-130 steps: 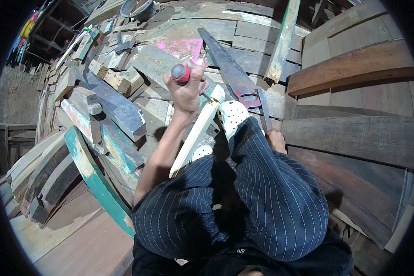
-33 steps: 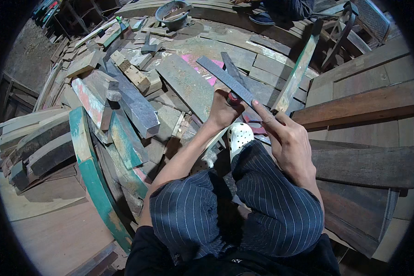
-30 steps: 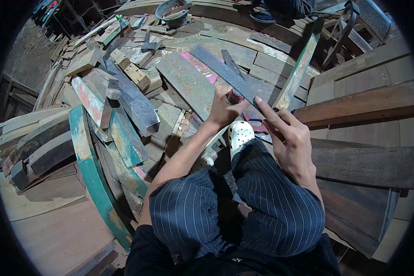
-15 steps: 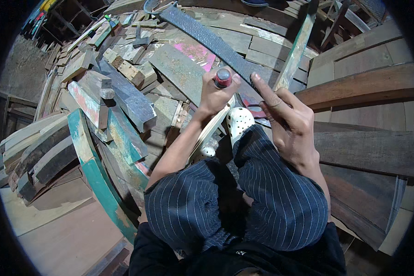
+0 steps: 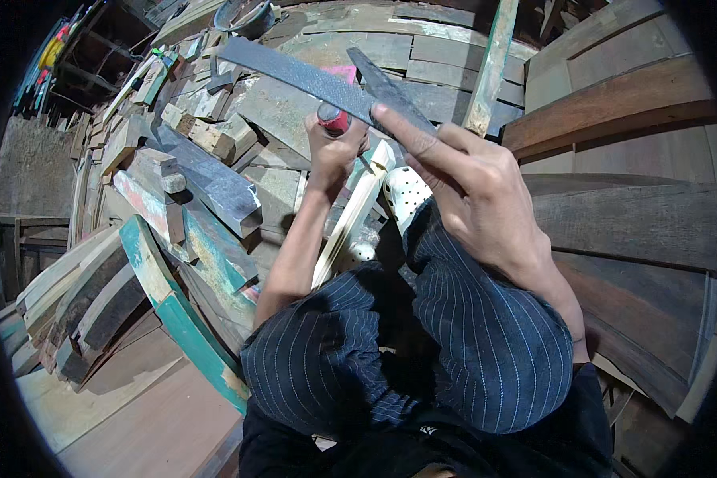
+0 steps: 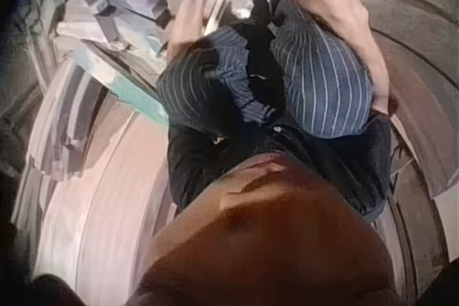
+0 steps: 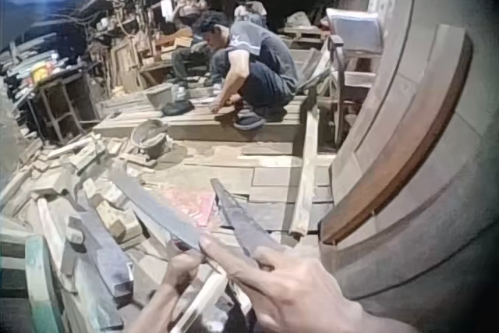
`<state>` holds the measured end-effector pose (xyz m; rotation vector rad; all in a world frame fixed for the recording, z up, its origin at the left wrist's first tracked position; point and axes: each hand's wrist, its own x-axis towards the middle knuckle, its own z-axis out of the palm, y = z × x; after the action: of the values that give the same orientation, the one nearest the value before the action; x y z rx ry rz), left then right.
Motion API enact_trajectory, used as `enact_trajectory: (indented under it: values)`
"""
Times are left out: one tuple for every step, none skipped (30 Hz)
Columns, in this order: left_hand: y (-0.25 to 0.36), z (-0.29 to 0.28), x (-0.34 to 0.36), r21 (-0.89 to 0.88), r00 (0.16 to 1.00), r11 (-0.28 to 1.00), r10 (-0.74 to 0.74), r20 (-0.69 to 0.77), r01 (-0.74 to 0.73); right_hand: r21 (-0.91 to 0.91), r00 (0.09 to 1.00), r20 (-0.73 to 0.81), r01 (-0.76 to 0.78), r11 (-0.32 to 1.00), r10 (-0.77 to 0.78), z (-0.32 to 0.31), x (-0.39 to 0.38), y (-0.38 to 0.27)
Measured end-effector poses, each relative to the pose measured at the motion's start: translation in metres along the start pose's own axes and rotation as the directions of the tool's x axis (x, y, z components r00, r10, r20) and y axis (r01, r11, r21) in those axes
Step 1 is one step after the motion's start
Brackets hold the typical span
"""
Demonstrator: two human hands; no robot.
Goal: Shave or smooth a piece of wood using a wood rasp or file.
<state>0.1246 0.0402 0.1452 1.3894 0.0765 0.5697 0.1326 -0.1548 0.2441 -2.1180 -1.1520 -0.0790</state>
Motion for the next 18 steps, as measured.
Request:
enact_trajectory:
  values:
    - [0.0,0.005,0.001,0.043,0.997,0.999,-0.006,-0.074,0.009,0.065,0.998,-0.069,0.019,0.998,-0.014,0.0,0.0,0.001]
    - [-0.001,0.007,0.0,0.045,0.997,0.999,-0.011,-0.071,0.014,0.021,0.992,-0.079,0.098,0.995,-0.096,-0.002,0.002,0.006]
    - [-0.002,0.009,0.0,-0.031,0.996,0.999,-0.018,-0.085,0.015,0.023,0.993,-0.079,0.092,0.995,-0.09,-0.003,0.001,0.006]
    - [-0.003,0.01,0.001,-0.107,0.995,0.994,-0.025,-0.099,0.014,-0.085,0.999,0.016,0.043,0.995,-0.042,-0.004,0.0,0.004]
    - [-0.003,-0.001,0.003,-0.171,0.999,0.984,0.045,-0.018,-0.047,-0.179,0.994,0.107,0.024,0.984,-0.005,-0.003,0.003,0.0]
    - [-0.007,-0.009,0.004,-0.181,0.999,0.983,0.041,0.034,-0.035,-0.161,0.994,0.109,0.028,0.987,-0.01,-0.002,0.005,-0.001]
    - [-0.011,-0.016,0.005,-0.19,0.996,0.982,0.039,0.086,-0.022,-0.159,0.994,0.107,0.03,0.987,-0.013,-0.003,0.006,-0.004]
    - [-0.009,-0.01,0.005,-0.196,0.995,0.98,0.037,0.092,-0.018,-0.168,0.994,0.11,0.022,0.986,-0.004,-0.005,0.006,-0.004]
    - [-0.007,-0.004,0.003,-0.163,0.997,0.986,0.042,0.065,-0.031,-0.176,0.993,0.114,0.015,0.984,0.005,-0.005,0.006,-0.004]
    - [-0.005,0.002,0.001,-0.129,0.998,0.991,0.047,0.039,-0.042,-0.181,0.994,0.113,0.009,0.983,0.011,-0.004,0.006,-0.003]
    - [0.0,0.006,-0.003,-0.027,0.997,0.998,-0.05,-0.051,0.048,-0.08,1.0,0.007,0.03,0.996,-0.029,-0.001,0.006,-0.004]
    - [-0.001,0.005,-0.002,-0.021,0.997,0.998,-0.058,-0.049,0.057,0.017,0.993,-0.102,0.06,0.998,-0.058,0.0,0.006,-0.004]
    - [-0.005,0.005,0.0,-0.015,0.997,0.998,-0.066,-0.047,0.065,0.018,0.994,-0.1,0.057,0.998,-0.055,0.0,0.005,-0.003]
    - [-0.007,0.002,0.0,-0.01,0.997,0.998,-0.065,-0.052,0.064,-0.043,1.0,-0.019,-0.018,0.999,0.017,-0.001,0.006,-0.005]
    - [-0.01,-0.001,0.0,-0.095,0.998,0.994,-0.057,-0.033,0.054,-0.11,0.994,0.056,-0.087,0.99,0.093,-0.001,0.006,-0.006]
    - [-0.012,-0.004,0.0,-0.178,0.999,0.983,-0.048,-0.013,0.045,-0.068,0.984,0.141,-0.098,0.993,0.107,0.004,0.003,0.003]
    - [-0.007,-0.007,0.002,-0.215,0.996,0.974,-0.064,0.064,0.076,-0.07,0.985,0.139,-0.095,0.993,0.104,0.002,0.004,0.004]
    - [-0.008,-0.005,0.001,-0.219,0.998,0.974,-0.05,0.041,0.058,-0.098,0.988,0.125,-0.08,0.992,0.092,0.0,0.004,0.004]
